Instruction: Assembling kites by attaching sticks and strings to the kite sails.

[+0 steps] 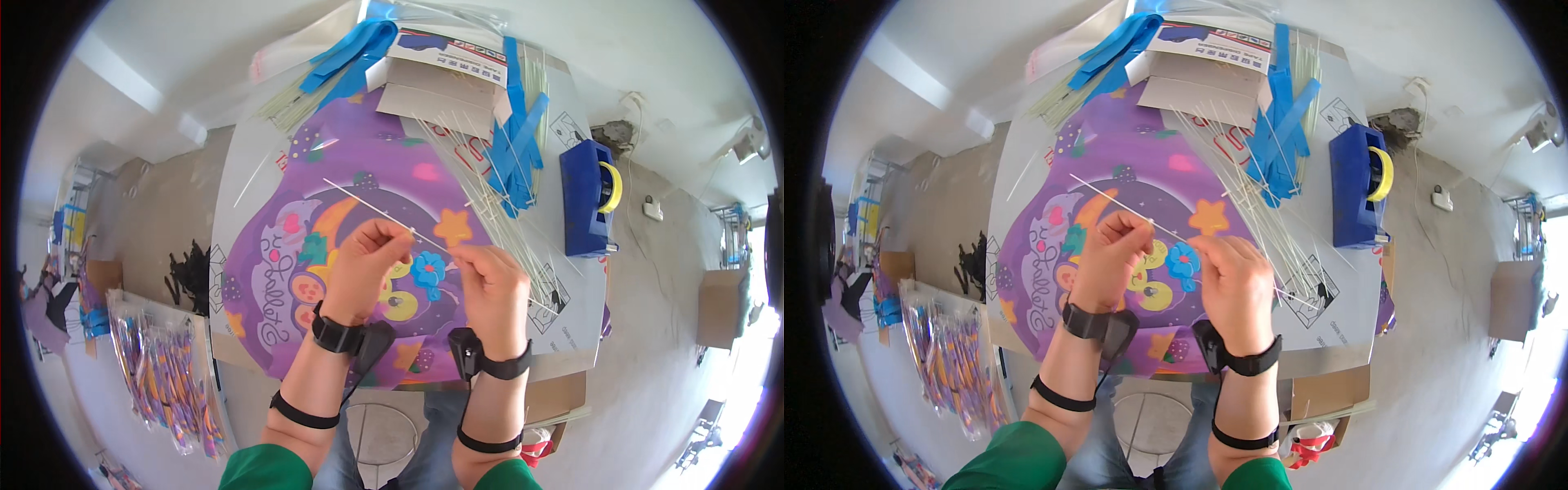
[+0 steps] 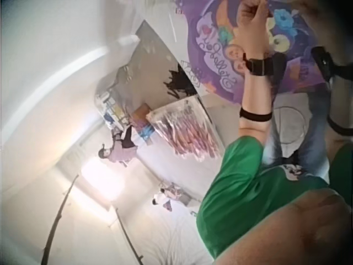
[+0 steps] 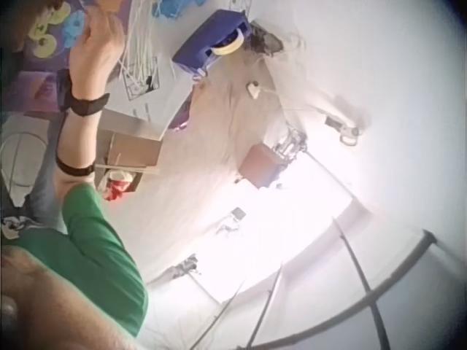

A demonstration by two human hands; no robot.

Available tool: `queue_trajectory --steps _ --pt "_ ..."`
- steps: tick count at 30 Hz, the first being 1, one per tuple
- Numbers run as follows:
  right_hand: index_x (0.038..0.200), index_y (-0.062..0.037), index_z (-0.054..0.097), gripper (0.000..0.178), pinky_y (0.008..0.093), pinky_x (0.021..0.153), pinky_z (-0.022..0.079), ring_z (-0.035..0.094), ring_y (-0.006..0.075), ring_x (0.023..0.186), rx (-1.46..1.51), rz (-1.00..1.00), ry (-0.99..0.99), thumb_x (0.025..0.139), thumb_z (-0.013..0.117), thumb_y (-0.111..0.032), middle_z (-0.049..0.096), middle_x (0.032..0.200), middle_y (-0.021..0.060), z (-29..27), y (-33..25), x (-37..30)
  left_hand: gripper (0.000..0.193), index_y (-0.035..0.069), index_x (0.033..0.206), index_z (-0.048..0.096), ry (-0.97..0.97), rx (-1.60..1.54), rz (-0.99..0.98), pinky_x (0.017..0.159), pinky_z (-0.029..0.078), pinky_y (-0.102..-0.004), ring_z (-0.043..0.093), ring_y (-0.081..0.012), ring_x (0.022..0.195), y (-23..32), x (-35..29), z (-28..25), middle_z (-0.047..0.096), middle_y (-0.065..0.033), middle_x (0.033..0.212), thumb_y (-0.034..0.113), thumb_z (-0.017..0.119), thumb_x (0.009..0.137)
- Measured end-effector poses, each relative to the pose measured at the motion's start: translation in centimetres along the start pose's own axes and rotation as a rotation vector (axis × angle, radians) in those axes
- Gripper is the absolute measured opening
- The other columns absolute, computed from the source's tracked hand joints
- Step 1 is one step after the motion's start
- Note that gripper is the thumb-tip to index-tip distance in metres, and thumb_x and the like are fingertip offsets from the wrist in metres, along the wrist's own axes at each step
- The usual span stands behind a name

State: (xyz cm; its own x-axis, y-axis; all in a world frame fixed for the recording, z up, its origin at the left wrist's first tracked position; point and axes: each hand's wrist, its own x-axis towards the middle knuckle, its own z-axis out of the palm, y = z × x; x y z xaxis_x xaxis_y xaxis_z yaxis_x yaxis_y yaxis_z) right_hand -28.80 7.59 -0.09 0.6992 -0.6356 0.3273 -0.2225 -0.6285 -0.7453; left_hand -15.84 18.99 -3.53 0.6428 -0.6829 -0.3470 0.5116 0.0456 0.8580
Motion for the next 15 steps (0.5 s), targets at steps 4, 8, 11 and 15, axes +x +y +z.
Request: queue_trajectory --steps 4,8,11,15 --pt "0.084 -0.0059 0.065 0.014 0.0379 0.059 0.045 0.059 0.0292 0.066 0.013 0.014 0.000 0.074 0.061 0.003 0.061 0.070 0.0091 0.0 0.0 0.1 0.006 0.004 0.090 0.058 -0.111 -0.059 -0.021 0.069 0.042 -0.0226 0.055 -0.0093 0.071 -0.9 -0.2 1.5 0.061 -0.0017 0.079 0.006 0.062 0.086" --pt "0.087 -0.0028 0.067 0.011 0.0300 0.058 0.048 0.063 0.0239 0.067 -0.005 0.016 -0.036 0.078 0.063 0.002 0.064 0.076 0.0108 -0.4 0.2 0.2 0.007 0.003 0.091 0.057 -0.134 -0.030 -0.029 0.069 0.046 -0.0221 0.058 -0.0086 0.074 -0.9 -0.2 1.8 0.061 -0.0022 0.081 0.005 0.062 0.086" --pt "0.087 -0.0028 0.066 0.011 0.0306 0.059 0.049 0.063 0.0256 0.069 0.055 0.027 -0.070 0.078 0.063 0.002 0.065 0.078 0.0120 -0.7 -0.3 0.5 0.008 0.003 0.091 0.058 -0.152 -0.026 0.000 0.069 0.046 -0.0222 0.058 -0.0091 0.074 -1.0 -0.2 1.7 0.062 -0.0029 0.082 0.006 0.063 0.086" --pt "0.089 -0.0020 0.066 0.012 0.0305 0.063 0.049 0.063 0.0270 0.071 0.020 0.148 -0.086 0.077 0.064 0.000 0.065 0.082 0.0129 -2.7 1.8 -0.2 0.008 0.003 0.094 0.058 -0.082 -0.082 0.020 0.073 0.045 -0.0243 0.057 -0.0105 0.078 -1.6 0.3 0.5 0.062 -0.0042 0.088 0.008 0.060 0.089"
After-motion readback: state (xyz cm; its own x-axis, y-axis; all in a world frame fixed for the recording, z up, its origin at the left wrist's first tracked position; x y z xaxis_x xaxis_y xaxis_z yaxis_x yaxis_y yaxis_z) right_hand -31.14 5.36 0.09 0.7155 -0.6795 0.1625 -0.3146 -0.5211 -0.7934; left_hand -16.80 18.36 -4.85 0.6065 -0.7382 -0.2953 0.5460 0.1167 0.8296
